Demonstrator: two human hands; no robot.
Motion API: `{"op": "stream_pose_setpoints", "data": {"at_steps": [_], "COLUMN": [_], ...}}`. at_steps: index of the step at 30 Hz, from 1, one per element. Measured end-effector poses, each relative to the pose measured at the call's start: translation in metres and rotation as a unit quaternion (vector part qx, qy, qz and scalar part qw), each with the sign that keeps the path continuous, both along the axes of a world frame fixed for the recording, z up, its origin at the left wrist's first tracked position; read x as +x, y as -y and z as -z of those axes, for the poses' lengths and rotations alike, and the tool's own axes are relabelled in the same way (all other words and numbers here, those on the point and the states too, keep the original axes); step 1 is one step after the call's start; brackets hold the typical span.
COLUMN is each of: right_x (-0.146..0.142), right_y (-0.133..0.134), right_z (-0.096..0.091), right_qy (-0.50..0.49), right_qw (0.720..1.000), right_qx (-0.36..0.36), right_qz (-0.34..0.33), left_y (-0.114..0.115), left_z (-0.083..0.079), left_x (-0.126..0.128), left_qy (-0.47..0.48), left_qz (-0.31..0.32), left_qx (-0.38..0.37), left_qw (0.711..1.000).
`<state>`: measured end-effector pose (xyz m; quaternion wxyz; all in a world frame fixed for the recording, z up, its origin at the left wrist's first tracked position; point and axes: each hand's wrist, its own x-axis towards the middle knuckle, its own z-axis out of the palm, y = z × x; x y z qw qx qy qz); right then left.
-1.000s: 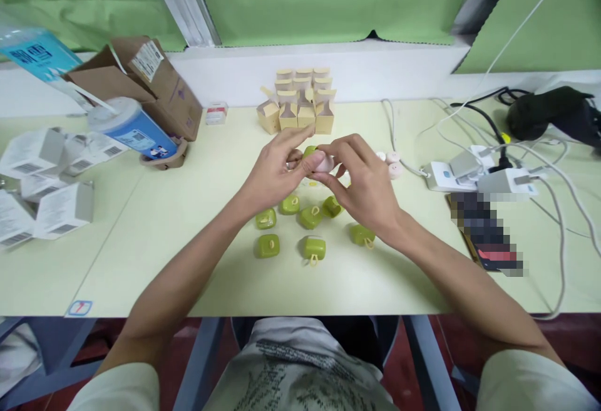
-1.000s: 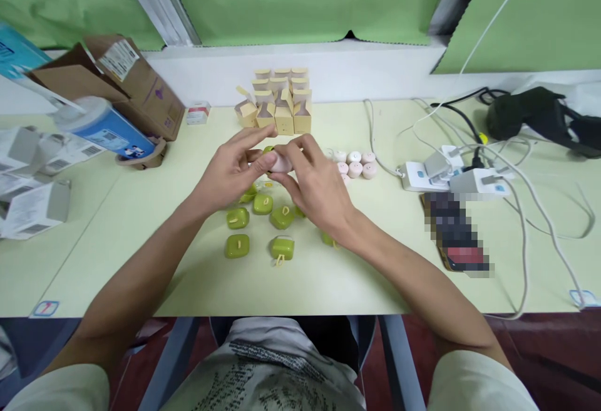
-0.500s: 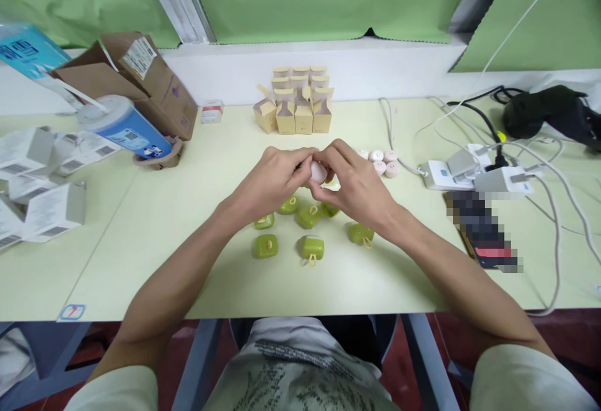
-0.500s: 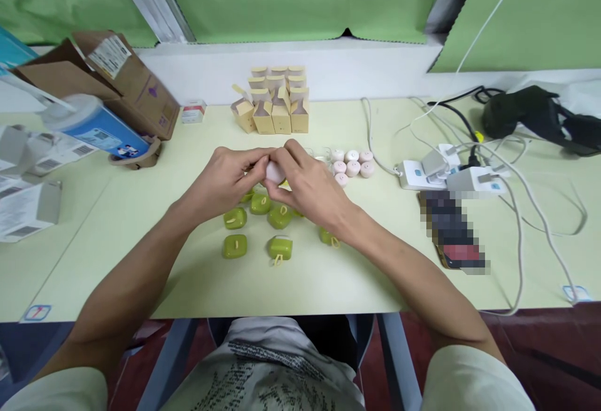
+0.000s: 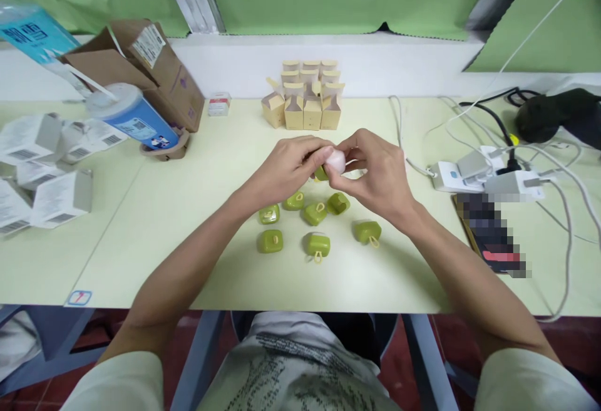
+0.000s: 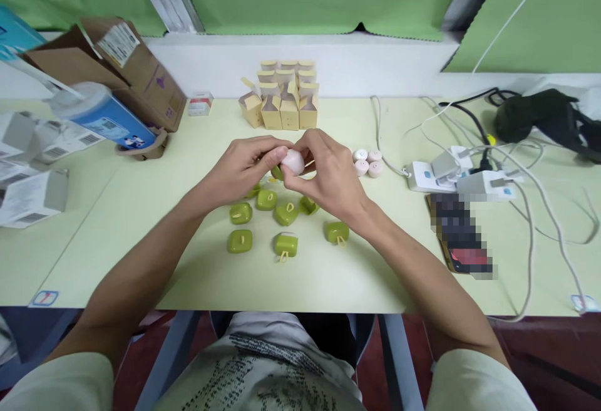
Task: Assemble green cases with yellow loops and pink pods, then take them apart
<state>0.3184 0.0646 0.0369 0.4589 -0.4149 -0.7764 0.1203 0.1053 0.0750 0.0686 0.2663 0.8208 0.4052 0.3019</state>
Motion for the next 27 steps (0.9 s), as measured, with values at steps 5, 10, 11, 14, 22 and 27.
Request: {"op": "stream_pose_setpoints", "data": {"at_steps": [5,10,11,14,22,27], "right_x": [0.007,0.045,0.056,0.089,0.122,0.116], "right_y": [-0.001,0.002,0.006,0.025,0.033,0.028], "right_z": [-0.015,-0.013,-0.005,0.034,0.107,0.110], "right_qy": [-0.014,-0.032,-0.062,-0.121,-0.062,-0.039], "right_qw": [0.999,0.994,0.989,0.970,0.954,0.951], "right_qx": [-0.046,-0.001,0.010,-0.043,-0.103,-0.127], "right_qz": [0.011,0.109,0.131,0.206,0.274,0.280], "left_y": [-0.002,-0.006,-0.006,-0.003,0.018,0.036], "left_z": [0.000,-0.001,-0.002,-0.006,-0.019,0.037], "left_x": [0.000,-0.010,-0.012,-0.015,-0.016,-0.027], "left_qy": [-0.018,-0.025,-0.022,-0.022,-0.113,-0.160], "left_qz": [-0.014,-0.032,-0.032,-0.032,-0.003,0.068], "left_qx": [0.017,0.023,0.024,0.034,0.059,0.069], "left_qw": [1.000,0.999,0.999,0.999,0.992,0.982]}}
